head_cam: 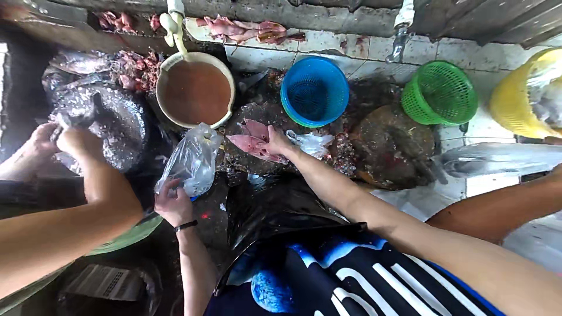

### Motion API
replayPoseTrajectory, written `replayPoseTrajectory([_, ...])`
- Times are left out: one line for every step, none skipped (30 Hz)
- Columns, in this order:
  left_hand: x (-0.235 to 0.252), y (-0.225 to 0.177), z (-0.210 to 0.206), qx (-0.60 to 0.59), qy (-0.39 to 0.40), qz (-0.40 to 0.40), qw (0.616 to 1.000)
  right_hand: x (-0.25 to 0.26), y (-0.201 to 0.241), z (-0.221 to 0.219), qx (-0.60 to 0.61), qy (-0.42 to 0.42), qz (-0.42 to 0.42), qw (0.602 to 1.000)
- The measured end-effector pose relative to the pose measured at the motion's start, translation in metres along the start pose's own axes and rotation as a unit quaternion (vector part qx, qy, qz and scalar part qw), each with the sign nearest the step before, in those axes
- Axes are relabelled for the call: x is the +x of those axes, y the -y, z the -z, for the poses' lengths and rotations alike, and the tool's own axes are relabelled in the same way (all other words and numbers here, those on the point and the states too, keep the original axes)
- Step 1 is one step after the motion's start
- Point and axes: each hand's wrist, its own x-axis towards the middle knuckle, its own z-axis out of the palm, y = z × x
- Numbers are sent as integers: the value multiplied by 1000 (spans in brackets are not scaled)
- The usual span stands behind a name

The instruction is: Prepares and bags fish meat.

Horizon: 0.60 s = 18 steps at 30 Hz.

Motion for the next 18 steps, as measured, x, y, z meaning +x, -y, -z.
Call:
replayPoseTrajectory([-2, 1, 0, -4, 0, 3, 1000, -1, 2, -1, 1, 2, -2, 1000])
replayPoseTrajectory([-3, 3, -2, -16, -1, 0, 1000, -2, 3, -2, 0, 2, -3, 1000])
replayPoseTrajectory([-3, 4, -4, -26, -2, -2, 1000, -3, 5, -2, -3, 0, 0, 1000])
replayPoseTrajectory([-3, 6, -6, -33, -1, -4, 999, -5, 7, -2, -7, -5, 8, 1000])
replayPoseTrajectory([-4, 6, -7, -36, 5, -5, 999, -7, 8, -4, -17, -14, 21, 1000])
replayPoseTrajectory([-5, 7, -9, -34, 9, -4, 999, -10, 10, -5, -32, -19, 34, 999])
replayPoseTrajectory([-6, 7, -12, -30, 13, -1, 999, -14, 13, -7, -53, -27, 52, 997])
replayPoseTrajectory([-7, 6, -15, -21, 20, 6, 1000, -18, 16, -10, -79, -34, 69, 994])
replayPoseTrajectory([-9, 4, -17, -14, 27, 17, 999, -22, 18, -14, -101, -36, 82, 991])
replayPoseTrajectory([-10, 2, -20, -10, 28, 24, 999, -25, 21, -18, -121, -41, 92, 988])
replayPoseTrajectory([-11, 0, -23, -10, 28, 30, 999, -28, 24, -23, -134, -44, 97, 985])
replayPoseTrajectory([-12, -1, -25, -11, 27, 33, 999, -29, 26, -28, -141, -43, 97, 984])
replayPoseTrajectory([-13, -1, -27, -10, 27, 33, 999, -30, 28, -32, -143, -39, 89, 985])
replayPoseTrajectory([-13, -2, -28, -7, 28, 34, 999, -30, 30, -35, -141, -35, 79, 986])
replayPoseTrajectory([-13, -3, -28, -6, 30, 33, 999, -28, 30, -37, -136, -39, 71, 987])
replayPoseTrajectory([-13, -3, -29, -5, 31, 31, 999, -25, 29, -37, -127, -47, 65, 989])
replayPoseTrajectory([-13, -3, -29, -3, 32, 30, 999, -22, 29, -34, -117, -52, 55, 990])
replayPoseTrajectory([-13, -3, -29, -2, 32, 30, 999, -18, 28, -32, -109, -51, 42, 992])
